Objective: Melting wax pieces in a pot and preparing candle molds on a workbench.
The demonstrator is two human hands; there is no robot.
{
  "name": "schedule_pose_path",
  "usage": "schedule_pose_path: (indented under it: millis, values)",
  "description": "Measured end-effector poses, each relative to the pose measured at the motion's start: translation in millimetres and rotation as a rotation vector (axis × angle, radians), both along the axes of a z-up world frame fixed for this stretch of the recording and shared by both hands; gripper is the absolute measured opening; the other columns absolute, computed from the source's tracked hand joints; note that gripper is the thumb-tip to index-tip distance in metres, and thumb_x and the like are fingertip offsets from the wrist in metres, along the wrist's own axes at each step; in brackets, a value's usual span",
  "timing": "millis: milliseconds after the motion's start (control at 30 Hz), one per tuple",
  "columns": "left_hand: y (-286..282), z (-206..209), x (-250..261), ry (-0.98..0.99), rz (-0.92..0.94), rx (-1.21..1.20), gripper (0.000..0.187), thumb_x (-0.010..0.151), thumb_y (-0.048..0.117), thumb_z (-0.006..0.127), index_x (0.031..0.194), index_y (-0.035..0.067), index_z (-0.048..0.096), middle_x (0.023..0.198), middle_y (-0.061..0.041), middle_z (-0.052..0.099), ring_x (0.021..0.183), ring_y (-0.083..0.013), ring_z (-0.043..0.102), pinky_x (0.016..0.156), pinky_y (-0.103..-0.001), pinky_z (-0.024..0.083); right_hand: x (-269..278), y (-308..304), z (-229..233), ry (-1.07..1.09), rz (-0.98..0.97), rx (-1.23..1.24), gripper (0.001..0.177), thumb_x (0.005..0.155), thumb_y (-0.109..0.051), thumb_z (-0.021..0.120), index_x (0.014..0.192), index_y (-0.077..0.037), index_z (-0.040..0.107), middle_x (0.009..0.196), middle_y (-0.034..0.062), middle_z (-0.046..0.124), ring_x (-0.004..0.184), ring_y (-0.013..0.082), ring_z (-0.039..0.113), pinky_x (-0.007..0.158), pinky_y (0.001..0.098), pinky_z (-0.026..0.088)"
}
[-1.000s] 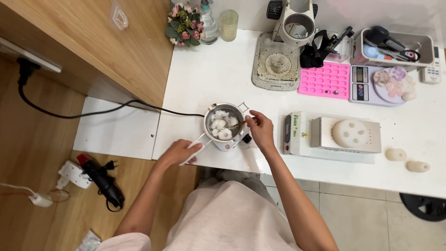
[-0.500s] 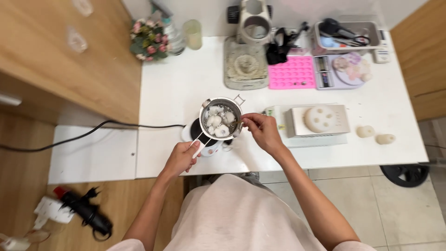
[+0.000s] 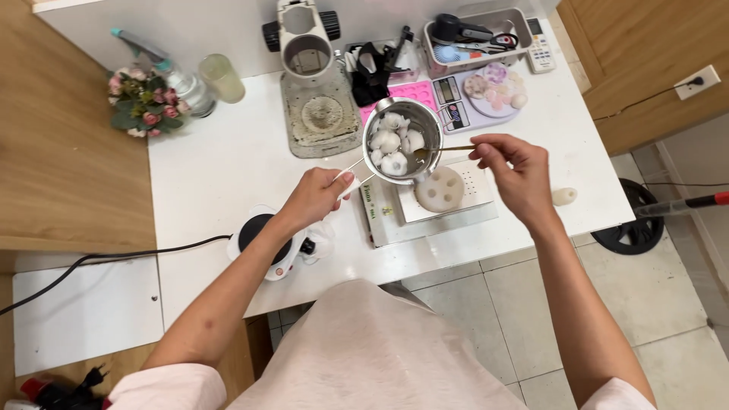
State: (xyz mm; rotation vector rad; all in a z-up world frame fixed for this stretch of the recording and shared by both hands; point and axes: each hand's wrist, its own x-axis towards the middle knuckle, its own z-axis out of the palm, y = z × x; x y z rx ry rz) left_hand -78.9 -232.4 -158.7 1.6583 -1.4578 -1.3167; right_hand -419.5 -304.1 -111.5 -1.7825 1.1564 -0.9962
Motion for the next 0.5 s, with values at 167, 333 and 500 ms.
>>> schedule_pose_path:
  millis: [167, 333, 500]
  values:
    - [-26, -5, -14, -0.143, -0.074, -0.092, 0.052, 0.105, 0.042, 0.051, 0.076, 0.002, 0.068, 0.054, -0.003, 0.054, 0.050, -0.0109, 0.048, 0.051, -0.034, 0.043, -33, -10, -6, -0.153, -0.008, 0.047, 0.017, 0.108, -0.008, 0.062, 0.118, 0.001, 0.073, 0.098, 0.0067, 0.074, 0.090, 0.0106, 0.069, 0.081, 0.0266, 0.057]
    - [-34, -3, -17, -0.264, -0.121, -0.178, 0.051, 0.105, 0.041, 0.052, 0.073, 0.004, 0.066, 0.049, -0.006, 0.046, 0.048, -0.0162, 0.042, 0.051, -0.039, 0.039, -41, -17, -21, -0.190, 0.072, 0.088, 0.018, 0.107, -0.009, 0.062, 0.119, 0.002, 0.072, 0.101, 0.0073, 0.075, 0.094, 0.0114, 0.069, 0.084, 0.0267, 0.056]
    - [-40, -10, -17, -0.312, -0.137, -0.233, 0.052, 0.105, 0.041, 0.053, 0.072, 0.003, 0.066, 0.049, -0.008, 0.045, 0.047, -0.0193, 0.042, 0.051, -0.041, 0.039, -39, -20, -32, -0.194, 0.050, 0.123, 0.019, 0.106, -0.010, 0.063, 0.118, 0.001, 0.072, 0.100, 0.0070, 0.075, 0.094, 0.0115, 0.070, 0.084, 0.0268, 0.056]
